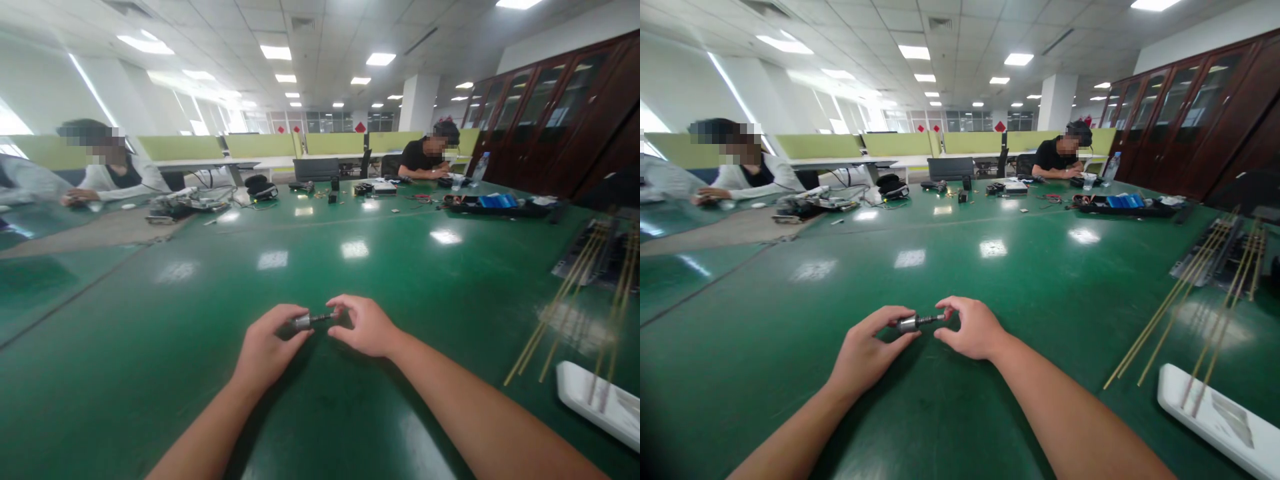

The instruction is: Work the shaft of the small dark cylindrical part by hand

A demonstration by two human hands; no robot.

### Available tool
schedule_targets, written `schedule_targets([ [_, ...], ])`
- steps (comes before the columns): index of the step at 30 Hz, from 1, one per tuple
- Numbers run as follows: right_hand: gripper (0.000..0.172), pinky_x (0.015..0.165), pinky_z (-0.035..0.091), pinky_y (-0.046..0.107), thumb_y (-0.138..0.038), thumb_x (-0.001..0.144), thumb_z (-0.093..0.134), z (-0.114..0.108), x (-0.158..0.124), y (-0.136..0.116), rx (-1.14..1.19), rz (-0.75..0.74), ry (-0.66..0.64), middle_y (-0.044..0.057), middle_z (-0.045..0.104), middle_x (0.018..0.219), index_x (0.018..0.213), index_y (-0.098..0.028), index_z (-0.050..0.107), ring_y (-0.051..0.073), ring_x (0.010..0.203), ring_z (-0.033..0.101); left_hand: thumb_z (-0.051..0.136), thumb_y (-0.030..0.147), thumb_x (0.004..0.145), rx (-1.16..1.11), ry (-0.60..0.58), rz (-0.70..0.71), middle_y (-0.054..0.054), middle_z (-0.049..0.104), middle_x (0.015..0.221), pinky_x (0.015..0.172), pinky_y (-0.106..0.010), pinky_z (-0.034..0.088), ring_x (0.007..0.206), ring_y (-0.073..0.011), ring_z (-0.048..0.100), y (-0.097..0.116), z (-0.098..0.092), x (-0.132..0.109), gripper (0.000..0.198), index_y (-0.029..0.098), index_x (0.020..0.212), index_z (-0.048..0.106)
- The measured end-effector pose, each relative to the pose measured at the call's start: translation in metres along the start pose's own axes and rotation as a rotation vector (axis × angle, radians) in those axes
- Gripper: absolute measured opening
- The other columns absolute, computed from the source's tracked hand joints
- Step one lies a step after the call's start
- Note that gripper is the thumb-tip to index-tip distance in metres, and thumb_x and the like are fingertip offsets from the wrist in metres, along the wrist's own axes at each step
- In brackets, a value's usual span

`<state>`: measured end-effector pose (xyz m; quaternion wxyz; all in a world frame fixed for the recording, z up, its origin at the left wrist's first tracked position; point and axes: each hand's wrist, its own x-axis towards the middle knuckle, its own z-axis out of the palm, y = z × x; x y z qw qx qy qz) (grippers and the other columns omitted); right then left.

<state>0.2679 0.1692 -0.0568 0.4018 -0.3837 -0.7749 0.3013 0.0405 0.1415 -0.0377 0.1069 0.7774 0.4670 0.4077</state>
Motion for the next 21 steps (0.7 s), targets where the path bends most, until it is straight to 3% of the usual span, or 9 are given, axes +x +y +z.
schedule_targets([
  [5, 0.037, 0.082, 0.044, 0.035, -0.027, 0.075, 0.075, 0.000, -0.001, -0.002, -0.016, -0.034, -0.018, 0.004, 0.069, 0.097, 0.112, -0.023, 0.068, 0.021, 0.088, 0.062, 0.069, 0.031, 0.084, -0.002, -0.039, 0.047, -0.001, 0.068, 0.102, 0.086, -0.028, 0.050, 0.095, -0.0181, 0.064, 0.001, 0.001, -0.003, 0.021, 0.025, 0.105, 0.066],
  [21, 0.016, 0.074, 0.045, 0.027, -0.030, 0.085, 0.068, 0.001, -0.002, -0.011, -0.132, -0.138, -0.059, 0.003, 0.071, 0.087, 0.096, -0.021, 0.075, 0.016, 0.080, 0.063, 0.069, 0.030, 0.088, 0.008, -0.080, 0.140, 0.002, 0.068, 0.104, 0.087, -0.021, 0.049, 0.096, -0.0131, 0.064, 0.004, 0.003, -0.003, 0.020, 0.027, 0.107, 0.068],
])
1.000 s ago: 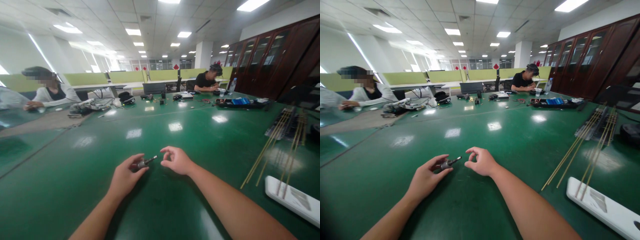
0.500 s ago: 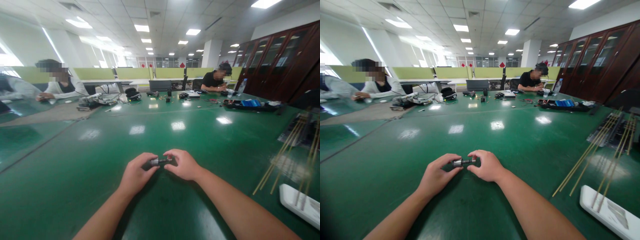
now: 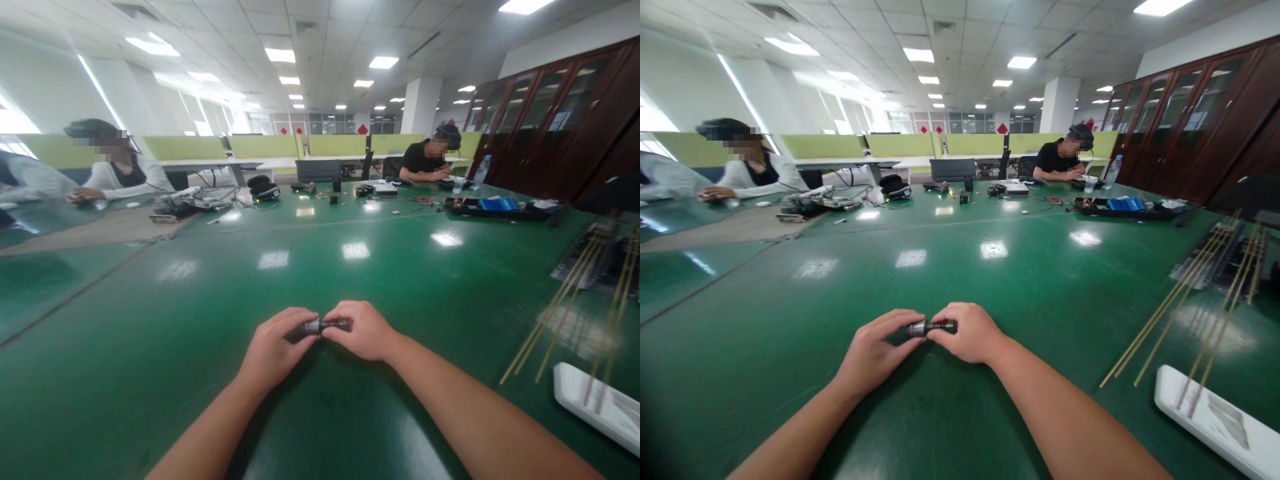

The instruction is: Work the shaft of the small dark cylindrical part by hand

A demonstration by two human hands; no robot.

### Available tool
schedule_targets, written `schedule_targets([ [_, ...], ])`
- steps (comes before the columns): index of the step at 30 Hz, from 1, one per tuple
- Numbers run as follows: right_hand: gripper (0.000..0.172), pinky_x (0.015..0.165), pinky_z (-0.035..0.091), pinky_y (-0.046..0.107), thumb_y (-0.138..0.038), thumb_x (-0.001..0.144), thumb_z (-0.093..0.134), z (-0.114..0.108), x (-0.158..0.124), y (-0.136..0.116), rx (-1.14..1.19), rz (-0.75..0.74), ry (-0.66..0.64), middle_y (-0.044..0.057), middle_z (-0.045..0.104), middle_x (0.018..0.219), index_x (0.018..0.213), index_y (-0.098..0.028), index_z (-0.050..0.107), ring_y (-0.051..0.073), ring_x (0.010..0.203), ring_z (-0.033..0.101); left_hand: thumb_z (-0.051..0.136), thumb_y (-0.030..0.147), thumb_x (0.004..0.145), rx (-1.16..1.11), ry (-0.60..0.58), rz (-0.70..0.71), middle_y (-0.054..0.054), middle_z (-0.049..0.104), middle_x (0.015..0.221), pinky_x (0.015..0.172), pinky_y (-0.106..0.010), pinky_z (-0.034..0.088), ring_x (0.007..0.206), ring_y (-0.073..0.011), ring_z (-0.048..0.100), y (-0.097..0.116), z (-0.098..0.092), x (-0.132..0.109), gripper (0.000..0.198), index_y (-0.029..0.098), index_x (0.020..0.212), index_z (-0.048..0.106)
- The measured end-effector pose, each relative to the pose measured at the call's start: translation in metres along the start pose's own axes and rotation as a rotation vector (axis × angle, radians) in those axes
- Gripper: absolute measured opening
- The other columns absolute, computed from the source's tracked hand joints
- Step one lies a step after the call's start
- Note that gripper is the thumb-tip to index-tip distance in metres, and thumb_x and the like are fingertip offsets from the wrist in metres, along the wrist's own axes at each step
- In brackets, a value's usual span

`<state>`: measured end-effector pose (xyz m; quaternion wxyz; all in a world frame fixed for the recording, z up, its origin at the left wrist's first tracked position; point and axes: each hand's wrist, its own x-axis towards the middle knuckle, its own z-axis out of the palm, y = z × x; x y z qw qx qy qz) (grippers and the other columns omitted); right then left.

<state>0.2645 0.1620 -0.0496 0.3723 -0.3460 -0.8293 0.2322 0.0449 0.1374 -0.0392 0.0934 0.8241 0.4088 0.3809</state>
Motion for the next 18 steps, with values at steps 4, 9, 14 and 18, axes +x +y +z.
schedule_targets([
  [4, 0.016, 0.073, 0.045, 0.026, -0.030, 0.087, 0.067, -0.0016, 0.0001, -0.0026, -0.001, -0.003, 0.001, 0.004, 0.072, 0.086, 0.095, -0.020, 0.076, 0.016, 0.079, 0.063, 0.070, 0.031, 0.087, 0.018, 0.010, -0.001, 0.001, 0.069, 0.104, 0.086, -0.022, 0.050, 0.094, -0.0140, 0.065, -0.0005, 0.0017, -0.0001, 0.020, 0.027, 0.106, 0.069],
  [9, 0.015, 0.073, 0.044, 0.027, -0.029, 0.086, 0.067, -0.0025, 0.0012, -0.0038, -0.014, 0.000, -0.004, 0.004, 0.072, 0.086, 0.094, -0.020, 0.077, 0.016, 0.079, 0.063, 0.072, 0.033, 0.086, 0.045, 0.030, 0.002, 0.001, 0.069, 0.103, 0.086, -0.023, 0.051, 0.093, -0.0146, 0.065, -0.0029, 0.0036, -0.0017, 0.021, 0.027, 0.106, 0.070],
  [14, 0.014, 0.073, 0.044, 0.026, -0.028, 0.086, 0.068, -0.0019, 0.0015, -0.0028, -0.011, 0.003, -0.001, 0.003, 0.072, 0.085, 0.094, -0.020, 0.077, 0.015, 0.078, 0.063, 0.072, 0.033, 0.086, 0.054, 0.031, -0.002, 0.001, 0.069, 0.104, 0.087, -0.024, 0.052, 0.094, -0.0150, 0.066, -0.0059, 0.0038, -0.0034, 0.021, 0.027, 0.106, 0.070],
  [18, 0.013, 0.072, 0.043, 0.026, -0.027, 0.085, 0.068, -0.0015, 0.0012, -0.0016, -0.004, 0.006, 0.003, 0.003, 0.072, 0.084, 0.093, -0.020, 0.077, 0.015, 0.077, 0.063, 0.072, 0.031, 0.086, 0.056, 0.035, 0.004, 0.001, 0.070, 0.104, 0.086, -0.024, 0.052, 0.094, -0.0151, 0.066, -0.0054, 0.0036, -0.0034, 0.021, 0.027, 0.106, 0.070],
])
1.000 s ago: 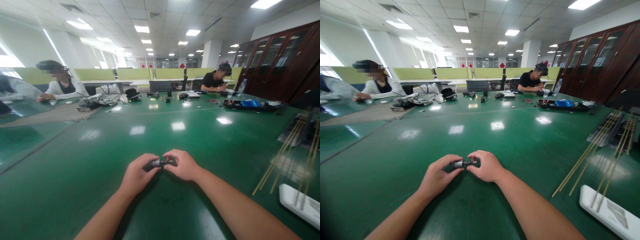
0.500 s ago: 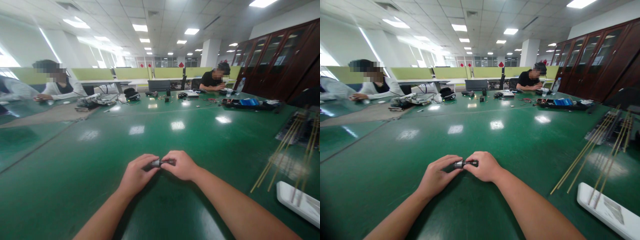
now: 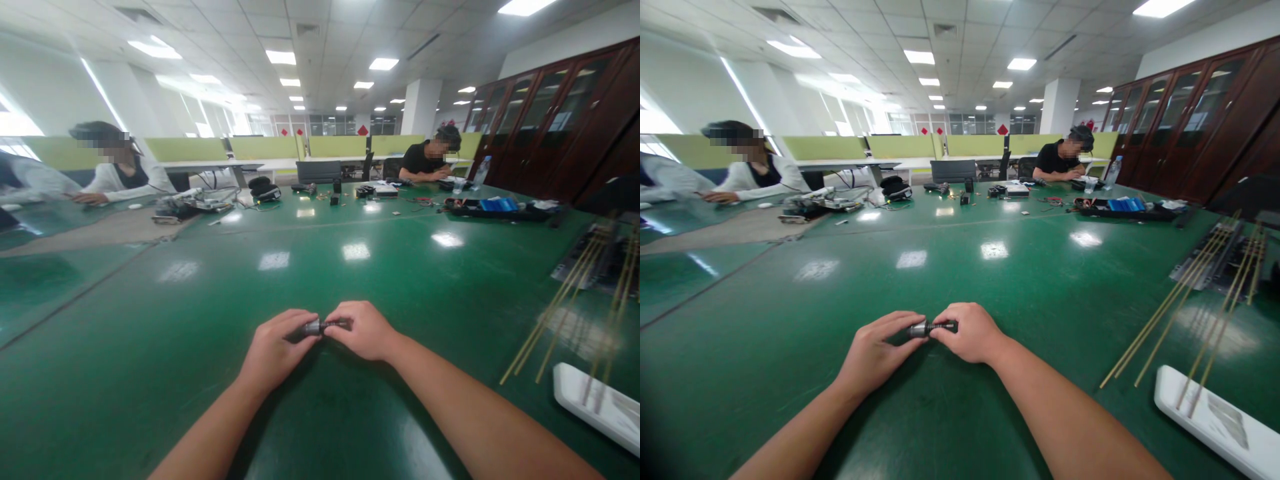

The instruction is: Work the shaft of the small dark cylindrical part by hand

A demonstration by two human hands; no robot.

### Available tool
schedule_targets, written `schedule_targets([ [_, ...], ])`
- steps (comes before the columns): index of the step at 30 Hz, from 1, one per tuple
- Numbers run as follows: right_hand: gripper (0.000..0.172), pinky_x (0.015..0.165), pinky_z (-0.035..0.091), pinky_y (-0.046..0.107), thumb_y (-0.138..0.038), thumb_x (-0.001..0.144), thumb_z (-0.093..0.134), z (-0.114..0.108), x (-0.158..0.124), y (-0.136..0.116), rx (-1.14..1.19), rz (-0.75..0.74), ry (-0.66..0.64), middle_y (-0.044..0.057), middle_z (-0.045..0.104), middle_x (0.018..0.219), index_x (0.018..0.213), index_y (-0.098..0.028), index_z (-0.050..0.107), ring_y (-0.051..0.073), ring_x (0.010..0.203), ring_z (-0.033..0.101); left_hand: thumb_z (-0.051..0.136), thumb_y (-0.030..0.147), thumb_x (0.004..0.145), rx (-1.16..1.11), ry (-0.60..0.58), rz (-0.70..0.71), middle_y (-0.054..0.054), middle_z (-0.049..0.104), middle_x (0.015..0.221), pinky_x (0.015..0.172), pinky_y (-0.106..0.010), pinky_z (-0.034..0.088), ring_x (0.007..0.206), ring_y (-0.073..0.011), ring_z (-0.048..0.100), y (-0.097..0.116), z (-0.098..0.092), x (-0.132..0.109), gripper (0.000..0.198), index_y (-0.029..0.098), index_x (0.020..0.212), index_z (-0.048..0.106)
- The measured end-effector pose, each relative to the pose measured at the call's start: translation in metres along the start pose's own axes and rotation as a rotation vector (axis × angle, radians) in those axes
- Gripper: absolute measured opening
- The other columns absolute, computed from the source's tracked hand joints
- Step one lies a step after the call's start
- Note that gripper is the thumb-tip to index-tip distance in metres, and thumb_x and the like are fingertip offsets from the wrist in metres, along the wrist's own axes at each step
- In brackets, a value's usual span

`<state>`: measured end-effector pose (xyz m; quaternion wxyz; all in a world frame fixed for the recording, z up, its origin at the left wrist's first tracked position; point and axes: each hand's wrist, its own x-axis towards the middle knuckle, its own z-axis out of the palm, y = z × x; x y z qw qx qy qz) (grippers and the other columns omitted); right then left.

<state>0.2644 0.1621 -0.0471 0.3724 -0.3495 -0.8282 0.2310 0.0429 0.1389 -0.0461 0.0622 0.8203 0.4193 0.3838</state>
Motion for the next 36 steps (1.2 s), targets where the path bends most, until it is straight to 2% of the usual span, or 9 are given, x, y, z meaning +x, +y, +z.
schedule_targets([
  [10, 0.012, 0.067, 0.041, 0.025, -0.026, 0.085, 0.069, 0.0005, -0.0008, 0.0019, 0.027, 0.003, 0.015, 0.002, 0.070, 0.079, 0.091, -0.020, 0.077, 0.013, 0.071, 0.060, 0.073, 0.028, 0.084, 0.015, 0.039, 0.024, 0.001, 0.070, 0.104, 0.089, -0.024, 0.054, 0.094, -0.0153, 0.067, -0.0016, -0.0001, -0.0005, 0.024, 0.028, 0.107, 0.071],
  [22, 0.012, 0.067, 0.041, 0.025, -0.026, 0.084, 0.070, -0.0015, -0.0005, 0.0017, 0.021, 0.024, 0.005, 0.002, 0.070, 0.079, 0.091, -0.020, 0.077, 0.014, 0.071, 0.059, 0.071, 0.033, 0.085, 0.041, 0.039, 0.010, -0.003, 0.071, 0.103, 0.089, -0.030, 0.057, 0.093, -0.0192, 0.068, 0.0004, -0.0037, -0.0002, 0.023, 0.025, 0.106, 0.073],
  [36, 0.011, 0.064, 0.039, 0.024, -0.025, 0.083, 0.071, -0.0018, 0.0000, 0.0031, 0.031, 0.037, 0.023, 0.001, 0.067, 0.074, 0.089, -0.019, 0.077, 0.012, 0.066, 0.055, 0.072, 0.030, 0.084, 0.023, 0.036, -0.015, -0.002, 0.070, 0.105, 0.090, -0.028, 0.055, 0.096, -0.0182, 0.067, -0.0016, -0.0028, -0.0011, 0.024, 0.026, 0.107, 0.071],
])
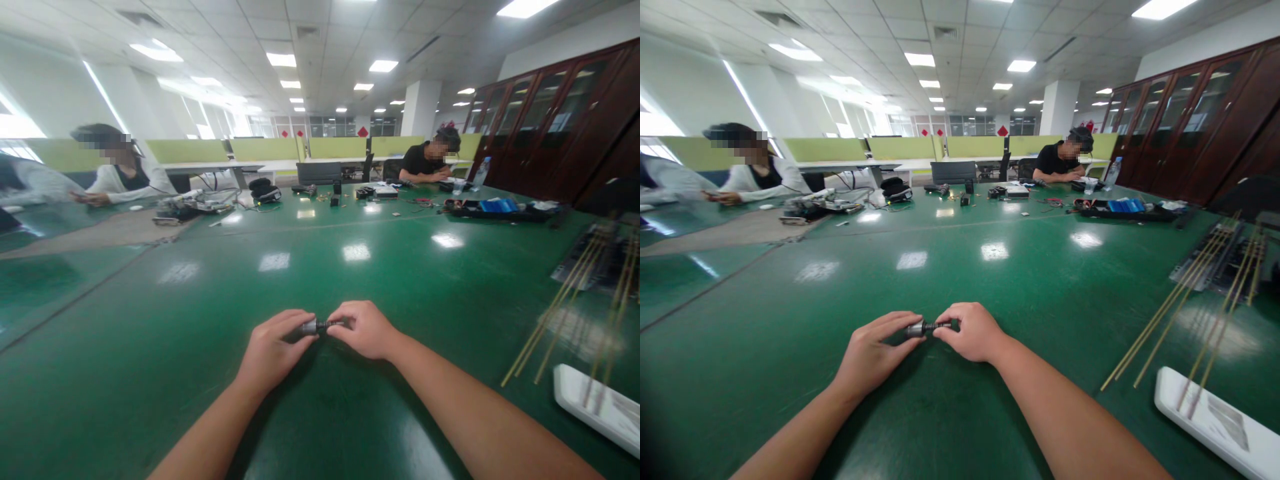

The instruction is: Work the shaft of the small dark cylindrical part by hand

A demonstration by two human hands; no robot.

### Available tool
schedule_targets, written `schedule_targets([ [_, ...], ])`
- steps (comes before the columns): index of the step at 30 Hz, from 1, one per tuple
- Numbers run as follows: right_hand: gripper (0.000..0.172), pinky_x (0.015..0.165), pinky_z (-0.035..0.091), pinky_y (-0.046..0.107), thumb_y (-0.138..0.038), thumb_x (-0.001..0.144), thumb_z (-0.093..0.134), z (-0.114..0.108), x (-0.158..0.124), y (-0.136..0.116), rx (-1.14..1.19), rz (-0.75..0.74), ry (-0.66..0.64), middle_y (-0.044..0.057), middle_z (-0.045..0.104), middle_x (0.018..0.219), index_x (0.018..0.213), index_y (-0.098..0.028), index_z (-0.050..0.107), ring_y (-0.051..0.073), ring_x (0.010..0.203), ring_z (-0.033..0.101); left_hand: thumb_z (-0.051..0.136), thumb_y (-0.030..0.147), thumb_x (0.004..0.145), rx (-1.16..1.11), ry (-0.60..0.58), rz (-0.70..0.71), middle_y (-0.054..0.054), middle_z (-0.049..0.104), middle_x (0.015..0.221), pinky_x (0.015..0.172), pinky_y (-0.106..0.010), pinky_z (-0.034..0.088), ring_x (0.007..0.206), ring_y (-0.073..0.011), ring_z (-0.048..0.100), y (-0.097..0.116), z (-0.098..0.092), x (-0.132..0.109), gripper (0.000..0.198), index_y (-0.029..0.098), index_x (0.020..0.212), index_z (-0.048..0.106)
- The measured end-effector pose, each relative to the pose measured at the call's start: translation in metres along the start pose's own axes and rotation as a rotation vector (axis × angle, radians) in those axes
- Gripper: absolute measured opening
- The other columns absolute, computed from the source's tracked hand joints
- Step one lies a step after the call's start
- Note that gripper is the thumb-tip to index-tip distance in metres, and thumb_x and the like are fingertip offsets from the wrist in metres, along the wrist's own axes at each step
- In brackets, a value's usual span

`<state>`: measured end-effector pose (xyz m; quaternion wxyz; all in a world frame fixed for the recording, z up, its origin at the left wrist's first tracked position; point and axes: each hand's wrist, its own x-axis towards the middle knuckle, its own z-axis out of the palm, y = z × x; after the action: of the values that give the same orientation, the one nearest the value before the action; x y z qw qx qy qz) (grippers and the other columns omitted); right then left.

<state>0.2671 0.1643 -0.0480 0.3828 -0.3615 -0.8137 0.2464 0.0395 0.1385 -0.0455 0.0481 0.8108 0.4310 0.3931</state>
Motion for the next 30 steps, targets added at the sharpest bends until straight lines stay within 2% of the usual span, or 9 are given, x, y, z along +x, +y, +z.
schedule_targets([
  [30, 0.010, 0.059, 0.036, 0.024, -0.024, 0.082, 0.070, -0.0018, -0.0007, 0.0002, 0.002, 0.042, 0.042, 0.000, 0.067, 0.072, 0.087, -0.018, 0.075, 0.011, 0.059, 0.049, 0.069, 0.031, 0.085, 0.004, 0.049, -0.015, -0.003, 0.070, 0.106, 0.091, -0.030, 0.055, 0.096, -0.0190, 0.067, 0.0035, -0.0026, 0.0036, 0.023, 0.025, 0.107, 0.072],
])
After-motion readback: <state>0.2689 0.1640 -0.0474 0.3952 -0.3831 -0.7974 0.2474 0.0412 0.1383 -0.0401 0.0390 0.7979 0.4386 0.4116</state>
